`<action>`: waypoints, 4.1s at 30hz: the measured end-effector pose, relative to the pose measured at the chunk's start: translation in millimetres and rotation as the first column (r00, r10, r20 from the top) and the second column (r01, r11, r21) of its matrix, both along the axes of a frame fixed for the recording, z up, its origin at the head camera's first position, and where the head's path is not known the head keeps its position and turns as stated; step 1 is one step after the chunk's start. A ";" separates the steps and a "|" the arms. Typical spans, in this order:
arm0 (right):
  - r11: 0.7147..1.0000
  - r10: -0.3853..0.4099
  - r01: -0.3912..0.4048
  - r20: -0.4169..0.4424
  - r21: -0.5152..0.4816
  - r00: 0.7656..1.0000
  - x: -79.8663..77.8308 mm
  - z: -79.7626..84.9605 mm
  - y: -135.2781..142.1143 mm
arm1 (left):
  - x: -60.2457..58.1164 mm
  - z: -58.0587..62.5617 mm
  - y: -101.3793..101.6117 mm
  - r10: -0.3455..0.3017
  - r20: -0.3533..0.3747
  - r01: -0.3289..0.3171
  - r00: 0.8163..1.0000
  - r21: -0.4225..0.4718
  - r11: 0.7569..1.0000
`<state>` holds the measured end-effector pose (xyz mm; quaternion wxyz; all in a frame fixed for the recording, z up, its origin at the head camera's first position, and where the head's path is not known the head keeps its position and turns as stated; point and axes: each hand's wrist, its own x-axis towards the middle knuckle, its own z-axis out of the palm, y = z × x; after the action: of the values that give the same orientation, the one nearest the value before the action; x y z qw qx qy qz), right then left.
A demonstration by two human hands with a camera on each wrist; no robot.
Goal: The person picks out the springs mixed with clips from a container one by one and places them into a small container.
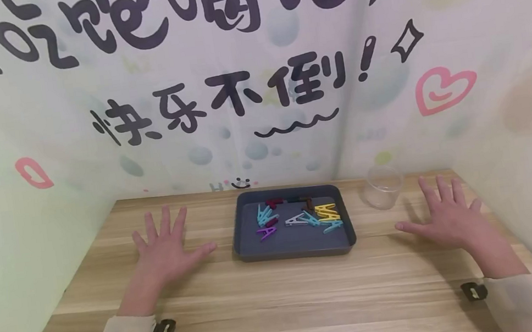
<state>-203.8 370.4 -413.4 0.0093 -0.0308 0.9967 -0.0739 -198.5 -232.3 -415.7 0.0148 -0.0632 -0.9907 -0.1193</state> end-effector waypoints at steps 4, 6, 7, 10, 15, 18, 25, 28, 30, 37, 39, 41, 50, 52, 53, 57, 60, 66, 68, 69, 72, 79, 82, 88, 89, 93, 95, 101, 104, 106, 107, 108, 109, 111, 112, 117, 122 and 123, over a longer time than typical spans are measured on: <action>1.000 0.012 -0.012 -0.030 -0.003 0.999 -0.2 1.5 1.3 | -1.5 1.8 0.4 0.000 -0.009 0.000 1.000 0.003 1.000; 1.000 0.025 -0.026 -0.062 -0.002 0.998 -1.1 1.7 1.9 | -2.5 2.9 0.5 0.000 -0.009 0.000 1.000 0.005 1.000; 0.999 0.034 -0.034 -0.079 0.001 0.996 -1.6 1.9 2.0 | -3.3 3.4 0.5 0.000 -0.012 0.000 1.000 0.009 1.000; 0.998 0.065 -0.063 -0.140 0.016 0.988 -3.3 3.1 1.4 | -5.6 4.5 0.4 -0.002 -0.012 0.002 1.000 0.016 1.000; 0.994 0.104 -0.098 -0.202 0.040 0.974 -4.6 10.3 -4.8 | -9.2 6.8 2.2 -0.008 -0.006 0.008 1.000 0.029 1.000; 0.992 0.126 -0.118 -0.216 0.050 0.968 -6.1 15.5 -8.6 | -9.7 9.1 4.4 -0.011 -0.008 0.012 1.000 0.039 0.999; 0.984 0.175 -0.163 -0.223 0.069 0.959 -10.0 25.4 -16.8 | -13.2 9.6 8.1 -0.036 -0.020 0.037 0.999 0.090 0.995; 0.981 0.194 -0.184 -0.227 0.068 0.954 -11.0 29.5 -21.9 | -15.5 9.7 10.1 -0.059 -0.033 0.063 0.998 0.132 0.989; 0.977 0.213 -0.203 -0.236 0.066 0.948 -11.7 31.7 -25.3 | -16.8 10.2 12.1 -0.071 -0.044 0.077 0.996 0.157 0.985; 0.960 0.279 -0.268 -0.253 0.079 0.926 -16.5 37.6 -42.2 | -18.8 11.4 18.4 -0.099 -0.020 0.100 0.995 0.232 0.967; 0.955 0.298 -0.286 -0.252 0.083 0.921 -18.8 39.1 -47.5 | -19.4 10.6 19.9 -0.115 -0.009 0.113 0.993 0.257 0.960; 0.948 0.320 -0.307 -0.253 0.089 0.913 -21.0 40.3 -52.4 | -19.9 9.5 21.6 -0.132 -0.005 0.128 0.991 0.288 0.949; 0.930 0.368 -0.352 -0.242 0.105 0.898 -29.4 44.7 -75.5 | -26.7 2.0 30.6 -0.169 0.012 0.148 0.986 0.426 0.893; 0.926 0.377 -0.363 -0.230 0.105 0.897 -32.2 45.2 -80.7 | -28.4 0.9 32.3 -0.168 0.034 0.132 0.985 0.476 0.870; 0.924 0.382 -0.368 -0.226 0.103 0.896 -33.5 45.3 -83.3 | -28.9 0.6 33.1 -0.171 0.045 0.126 0.984 0.500 0.857; 0.913 0.407 -0.398 -0.220 0.083 0.887 -40.4 43.7 -90.5 | -31.2 -0.1 36.4 -0.182 0.087 0.099 0.979 0.579 0.809; 0.906 0.422 -0.418 -0.210 0.062 0.882 -46.8 42.6 -94.6 | -32.2 -0.6 38.9 -0.203 0.106 0.092 0.973 0.633 0.768; 0.892 0.447 -0.451 -0.167 0.014 0.879 -59.5 45.0 -104.3 | -35.3 -4.6 42.8 -0.248 0.122 0.079 0.961 0.737 0.671; 0.880 0.467 -0.474 -0.168 -0.005 0.868 -63.2 46.4 -108.0 | -36.5 -6.5 44.0 -0.248 0.135 0.060 0.959 0.762 0.645; 0.874 0.477 -0.487 -0.168 -0.016 0.863 -65.1 47.0 -109.8 | -36.9 -7.2 44.5 -0.251 0.138 0.056 0.958 0.769 0.636; 0.851 0.513 -0.524 -0.160 -0.035 0.843 -71.7 47.9 -115.0 | -38.1 -8.9 46.0 -0.251 0.150 0.040 0.956 0.783 0.621; 0.822 0.555 -0.559 -0.070 -0.108 0.829 -89.5 47.2 -127.5 | -41.1 -15.4 48.0 -0.257 0.174 0.010 0.950 0.811 0.585; 0.798 0.586 -0.586 -0.049 -0.139 0.809 -96.2 47.6 -133.3 | -43.6 -19.0 48.9 -0.264 0.177 0.005 0.948 0.822 0.569; 0.730 0.671 -0.670 -0.040 -0.137 0.740 -108.7 47.1 -144.0 | -46.0 -22.7 51.9 -0.286 0.181 0.001 0.941 0.843 0.538; 0.718 0.685 -0.684 -0.042 -0.129 0.727 -110.9 46.6 -145.6 | -46.2 -23.3 52.5 -0.292 0.182 0.001 0.939 0.847 0.531; 0.696 0.711 -0.712 -0.045 -0.096 0.701 -119.0 44.5 -152.5 | -46.9 -25.1 55.4 -0.307 0.182 -0.002 0.934 0.862 0.506; 0.692 0.716 -0.717 -0.042 -0.084 0.697 -123.2 42.6 -155.7 | -47.4 -26.0 56.5 -0.311 0.183 -0.002 0.933 0.864 0.503; 0.676 0.736 -0.737 -0.023 -0.021 0.676 -133.2 34.6 -164.3 | -48.4 -26.1 58.7 -0.313 0.188 -0.002 0.931 0.861 0.509; 0.671 0.741 -0.741 -0.015 0.018 0.671 -136.2 30.5 -168.9 | -48.4 -25.4 59.2 -0.319 0.187 0.001 0.929 0.862 0.506; 0.674 0.739 -0.738 -0.006 0.032 0.674 -137.0 28.8 -171.8 | -48.5 -25.0 59.4 -0.316 0.190 -0.002 0.929 0.860 0.511; 0.674 0.738 -0.737 0.000 0.042 0.675 -137.8 27.4 -173.0 | -48.5 -24.9 59.2 -0.314 0.193 -0.003 0.930 0.856 0.517; 0.676 0.736 -0.736 0.003 0.049 0.677 -138.5 26.1 -174.1 | -48.5 -24.9 59.2 -0.313 0.195 -0.004 0.929 0.854 0.520; 0.679 0.733 -0.732 0.009 0.055 0.680 -138.8 25.1 -175.1 | -48.5 -24.8 59.2 -0.309 0.199 -0.008 0.930 0.851 0.525; 0.679 0.731 -0.730 0.022 0.076 0.682 -140.4 22.3 -176.6 | -48.4 -25.0 59.1 -0.310 0.202 -0.006 0.929 0.846 0.533; 0.679 0.730 -0.729 0.027 0.084 0.683 -140.8 21.1 -177.2 | -48.1 -25.0 59.2 -0.311 0.204 -0.006 0.928 0.844 0.536; 0.670 0.735 -0.734 0.035 0.108 0.677 -142.9 16.3 -180.0 | -46.7 -26.1 60.0 -0.309 0.215 -0.015 0.926 0.842 0.540; 0.647 0.754 -0.748 0.026 0.148 0.657 -142.7 15.6 -182.6 | -46.7 -26.0 60.4 -0.307 0.221 -0.028 0.925 0.849 0.528; 0.643 0.756 -0.749 0.027 0.157 0.654 -142.3 15.8 -183.3 | -46.8 -25.9 60.3 -0.306 0.224 -0.033 0.925 0.851 0.524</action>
<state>-346.1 187.1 -397.6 0.0212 -0.4426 0.8964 0.0143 -245.4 -172.0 -441.6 -0.1407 -0.1050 -0.7872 -0.5912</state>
